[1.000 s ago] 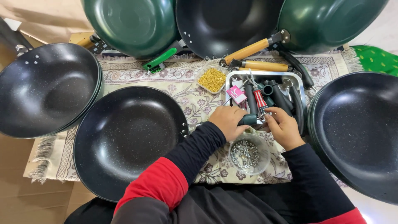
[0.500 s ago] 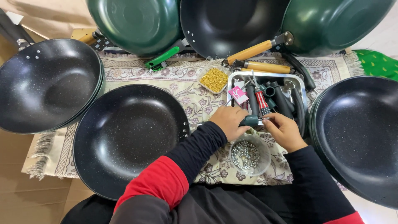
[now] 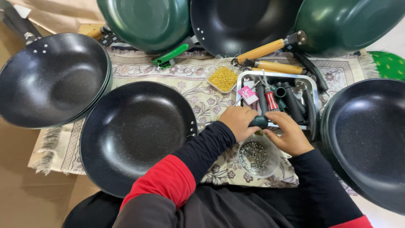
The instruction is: Assembling handles onto woks and pans using a screwdriver and other assembly tools.
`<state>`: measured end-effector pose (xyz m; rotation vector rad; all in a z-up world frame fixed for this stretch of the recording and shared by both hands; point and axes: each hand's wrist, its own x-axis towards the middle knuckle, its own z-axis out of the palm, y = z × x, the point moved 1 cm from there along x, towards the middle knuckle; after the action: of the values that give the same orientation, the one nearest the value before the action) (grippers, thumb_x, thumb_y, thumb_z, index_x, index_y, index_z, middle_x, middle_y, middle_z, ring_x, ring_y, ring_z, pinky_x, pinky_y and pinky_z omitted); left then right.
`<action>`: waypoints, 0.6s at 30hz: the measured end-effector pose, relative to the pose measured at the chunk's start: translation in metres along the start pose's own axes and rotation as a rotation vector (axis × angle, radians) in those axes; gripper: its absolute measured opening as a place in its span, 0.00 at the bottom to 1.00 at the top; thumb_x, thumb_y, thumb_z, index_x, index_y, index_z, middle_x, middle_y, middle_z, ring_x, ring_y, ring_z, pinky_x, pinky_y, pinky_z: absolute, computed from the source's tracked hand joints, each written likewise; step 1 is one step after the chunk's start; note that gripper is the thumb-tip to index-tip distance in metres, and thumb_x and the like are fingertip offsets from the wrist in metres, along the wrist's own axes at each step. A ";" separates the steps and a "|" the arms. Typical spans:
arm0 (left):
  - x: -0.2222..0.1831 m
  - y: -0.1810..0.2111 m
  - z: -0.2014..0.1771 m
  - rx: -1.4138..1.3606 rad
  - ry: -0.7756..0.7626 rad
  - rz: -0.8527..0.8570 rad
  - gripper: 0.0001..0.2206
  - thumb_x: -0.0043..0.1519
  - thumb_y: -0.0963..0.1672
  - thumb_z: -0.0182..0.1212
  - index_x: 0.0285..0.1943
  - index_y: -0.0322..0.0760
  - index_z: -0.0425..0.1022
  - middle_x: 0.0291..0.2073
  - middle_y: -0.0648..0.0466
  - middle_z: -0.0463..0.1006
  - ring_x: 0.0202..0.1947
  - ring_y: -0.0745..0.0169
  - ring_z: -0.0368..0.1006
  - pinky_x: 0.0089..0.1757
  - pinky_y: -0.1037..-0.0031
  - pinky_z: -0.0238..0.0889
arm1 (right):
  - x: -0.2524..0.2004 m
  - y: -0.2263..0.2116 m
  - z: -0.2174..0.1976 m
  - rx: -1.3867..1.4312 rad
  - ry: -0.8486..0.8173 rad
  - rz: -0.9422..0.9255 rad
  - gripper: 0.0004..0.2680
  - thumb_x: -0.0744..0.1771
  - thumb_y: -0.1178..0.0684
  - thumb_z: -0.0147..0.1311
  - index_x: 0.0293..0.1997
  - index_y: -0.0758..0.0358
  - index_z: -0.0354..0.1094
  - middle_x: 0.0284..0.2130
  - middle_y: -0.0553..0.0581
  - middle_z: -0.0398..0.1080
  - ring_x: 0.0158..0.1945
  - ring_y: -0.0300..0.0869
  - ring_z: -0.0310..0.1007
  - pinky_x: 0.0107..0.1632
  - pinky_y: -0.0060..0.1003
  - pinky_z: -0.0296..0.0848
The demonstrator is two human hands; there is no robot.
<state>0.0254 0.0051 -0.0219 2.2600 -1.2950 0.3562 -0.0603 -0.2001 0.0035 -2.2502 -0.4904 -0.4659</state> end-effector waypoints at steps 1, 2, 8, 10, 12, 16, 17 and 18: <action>0.001 0.000 0.004 0.005 -0.002 -0.011 0.22 0.60 0.56 0.59 0.54 0.40 0.75 0.38 0.51 0.78 0.38 0.48 0.80 0.40 0.60 0.72 | -0.002 0.008 0.003 0.009 -0.007 -0.004 0.18 0.63 0.59 0.64 0.58 0.67 0.72 0.50 0.67 0.74 0.52 0.60 0.75 0.47 0.50 0.78; 0.001 -0.001 0.008 0.016 0.017 -0.014 0.22 0.59 0.56 0.60 0.53 0.42 0.75 0.38 0.52 0.78 0.39 0.49 0.80 0.40 0.61 0.72 | -0.004 0.016 0.008 0.013 -0.001 -0.009 0.17 0.63 0.58 0.64 0.58 0.66 0.72 0.50 0.66 0.73 0.52 0.60 0.75 0.46 0.49 0.78; 0.005 -0.003 -0.014 -0.103 -0.097 -0.156 0.22 0.60 0.56 0.55 0.56 0.45 0.76 0.44 0.51 0.80 0.44 0.48 0.78 0.44 0.57 0.70 | -0.004 0.021 0.007 -0.030 -0.051 -0.020 0.16 0.64 0.58 0.63 0.59 0.64 0.72 0.51 0.64 0.73 0.53 0.54 0.74 0.53 0.44 0.75; 0.005 -0.008 -0.051 -0.235 -0.263 -0.258 0.23 0.62 0.55 0.50 0.60 0.45 0.76 0.49 0.47 0.81 0.47 0.44 0.76 0.45 0.54 0.67 | -0.006 0.016 0.003 -0.052 -0.106 0.006 0.16 0.65 0.59 0.61 0.60 0.64 0.70 0.51 0.63 0.72 0.54 0.49 0.74 0.57 0.39 0.73; -0.001 -0.022 -0.093 -0.526 -0.277 -0.458 0.26 0.66 0.54 0.43 0.69 0.42 0.69 0.67 0.43 0.71 0.66 0.45 0.66 0.63 0.55 0.55 | -0.005 0.018 0.003 -0.082 -0.103 0.020 0.16 0.65 0.59 0.61 0.60 0.65 0.70 0.51 0.63 0.73 0.54 0.50 0.74 0.59 0.41 0.71; -0.040 -0.056 -0.133 -0.667 -0.085 -0.631 0.24 0.67 0.53 0.44 0.68 0.41 0.70 0.65 0.47 0.74 0.65 0.53 0.69 0.62 0.61 0.59 | -0.004 0.016 0.002 -0.073 -0.124 0.057 0.17 0.65 0.59 0.61 0.61 0.65 0.70 0.52 0.63 0.72 0.54 0.50 0.73 0.58 0.41 0.72; -0.049 -0.063 -0.133 -0.621 -0.043 -0.630 0.23 0.66 0.53 0.45 0.66 0.43 0.72 0.63 0.49 0.76 0.63 0.54 0.71 0.60 0.63 0.60 | -0.004 0.016 0.001 -0.090 -0.129 0.079 0.17 0.65 0.58 0.61 0.61 0.64 0.70 0.52 0.63 0.72 0.55 0.50 0.73 0.58 0.41 0.73; -0.058 -0.070 -0.133 -0.575 -0.001 -0.629 0.22 0.66 0.53 0.46 0.64 0.44 0.75 0.60 0.50 0.78 0.61 0.55 0.72 0.59 0.64 0.61 | -0.004 0.016 0.001 -0.107 -0.134 0.100 0.17 0.65 0.58 0.62 0.61 0.63 0.70 0.53 0.62 0.72 0.55 0.49 0.73 0.58 0.40 0.73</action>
<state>0.0585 0.1491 0.0415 2.0102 -0.5242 -0.2203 -0.0561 -0.2099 -0.0084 -2.4073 -0.4267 -0.2978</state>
